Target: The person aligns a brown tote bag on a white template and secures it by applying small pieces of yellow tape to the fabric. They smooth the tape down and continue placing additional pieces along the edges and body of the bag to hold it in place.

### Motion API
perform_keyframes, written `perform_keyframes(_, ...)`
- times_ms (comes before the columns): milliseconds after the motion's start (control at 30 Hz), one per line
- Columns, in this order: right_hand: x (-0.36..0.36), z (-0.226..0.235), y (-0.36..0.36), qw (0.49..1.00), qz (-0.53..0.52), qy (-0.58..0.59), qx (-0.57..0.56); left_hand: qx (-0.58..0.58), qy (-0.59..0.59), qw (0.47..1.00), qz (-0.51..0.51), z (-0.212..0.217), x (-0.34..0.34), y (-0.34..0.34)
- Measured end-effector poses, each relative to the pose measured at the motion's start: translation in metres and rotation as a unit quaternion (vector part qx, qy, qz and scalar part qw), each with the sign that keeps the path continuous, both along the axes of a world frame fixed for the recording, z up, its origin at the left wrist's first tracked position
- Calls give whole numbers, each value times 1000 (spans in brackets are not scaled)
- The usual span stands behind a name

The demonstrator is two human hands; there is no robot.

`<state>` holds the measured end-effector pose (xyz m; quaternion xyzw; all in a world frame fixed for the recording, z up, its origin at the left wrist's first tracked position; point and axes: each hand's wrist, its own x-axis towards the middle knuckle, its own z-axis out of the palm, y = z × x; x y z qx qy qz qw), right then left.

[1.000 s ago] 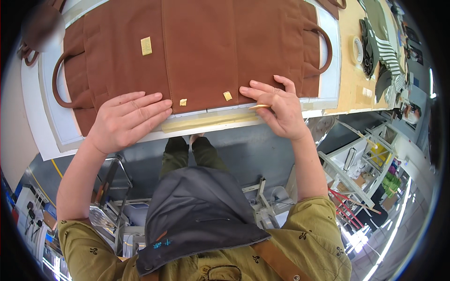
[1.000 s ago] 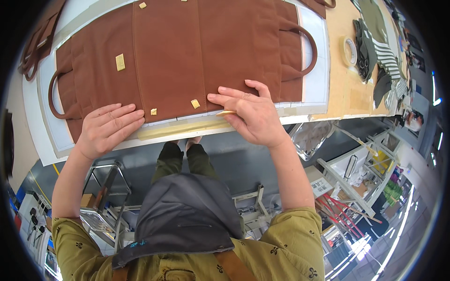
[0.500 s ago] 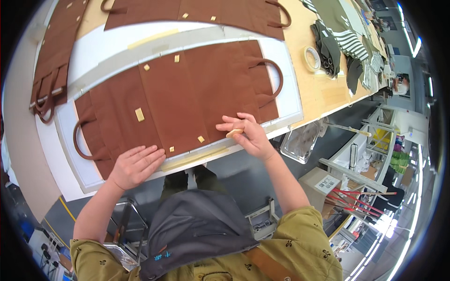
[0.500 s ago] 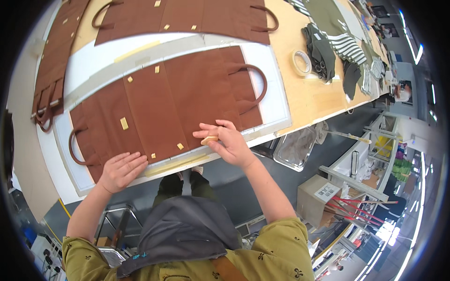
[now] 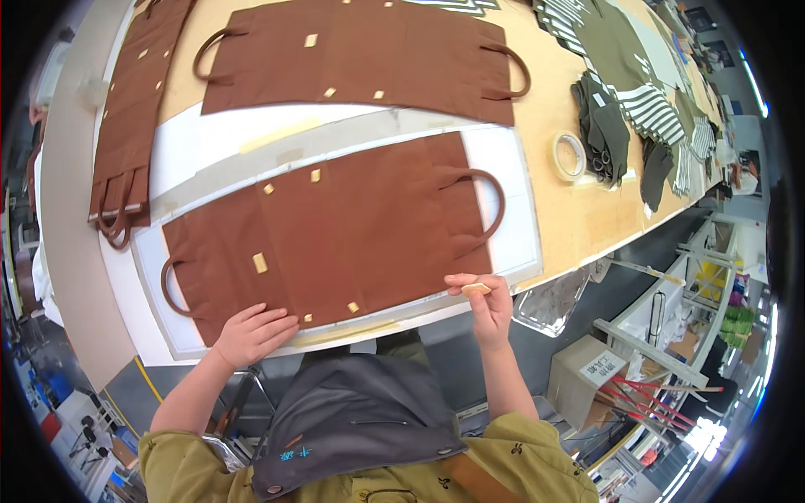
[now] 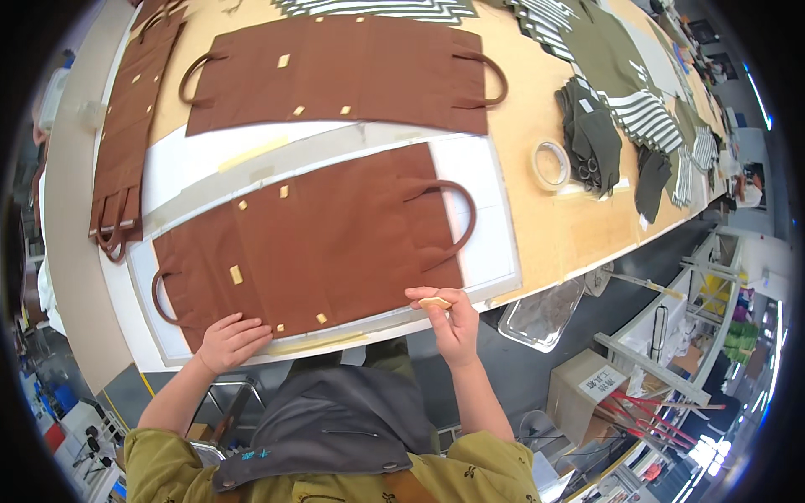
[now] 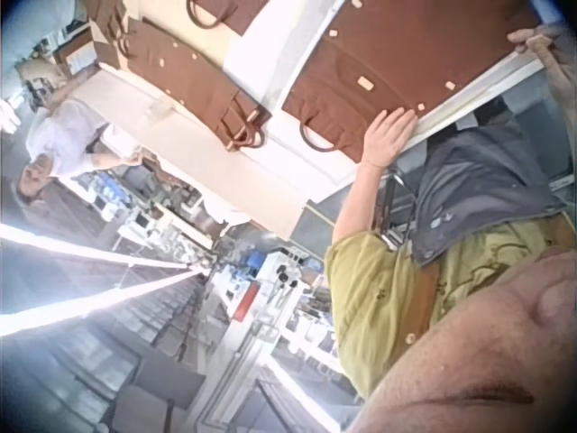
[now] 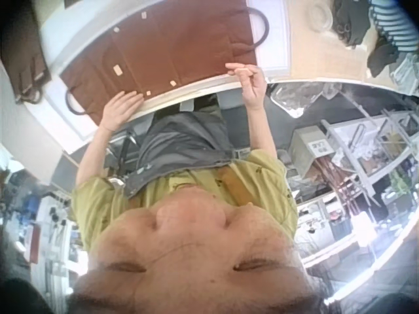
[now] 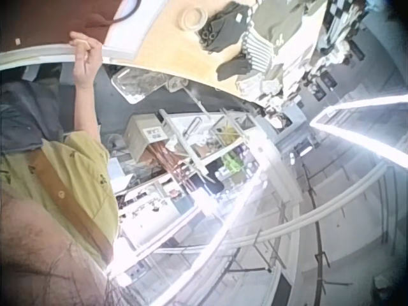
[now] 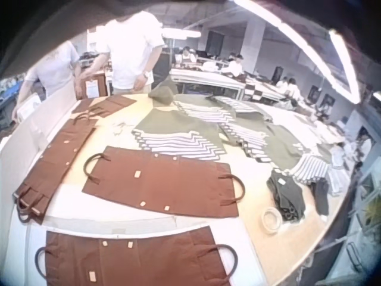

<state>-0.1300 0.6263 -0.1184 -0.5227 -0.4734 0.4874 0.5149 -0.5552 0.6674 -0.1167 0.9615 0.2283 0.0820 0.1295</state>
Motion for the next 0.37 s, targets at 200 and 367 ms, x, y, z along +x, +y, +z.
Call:
perform_keyframes(200, 60, 6, 31, 999, 10, -25, -27, 18, -18, 996, 90, 37, 67, 22)
perform_keyframes(367, 105, -11, 33, 996, -4, -54, -70, 21, -25, 996, 86, 68, 189, 114)
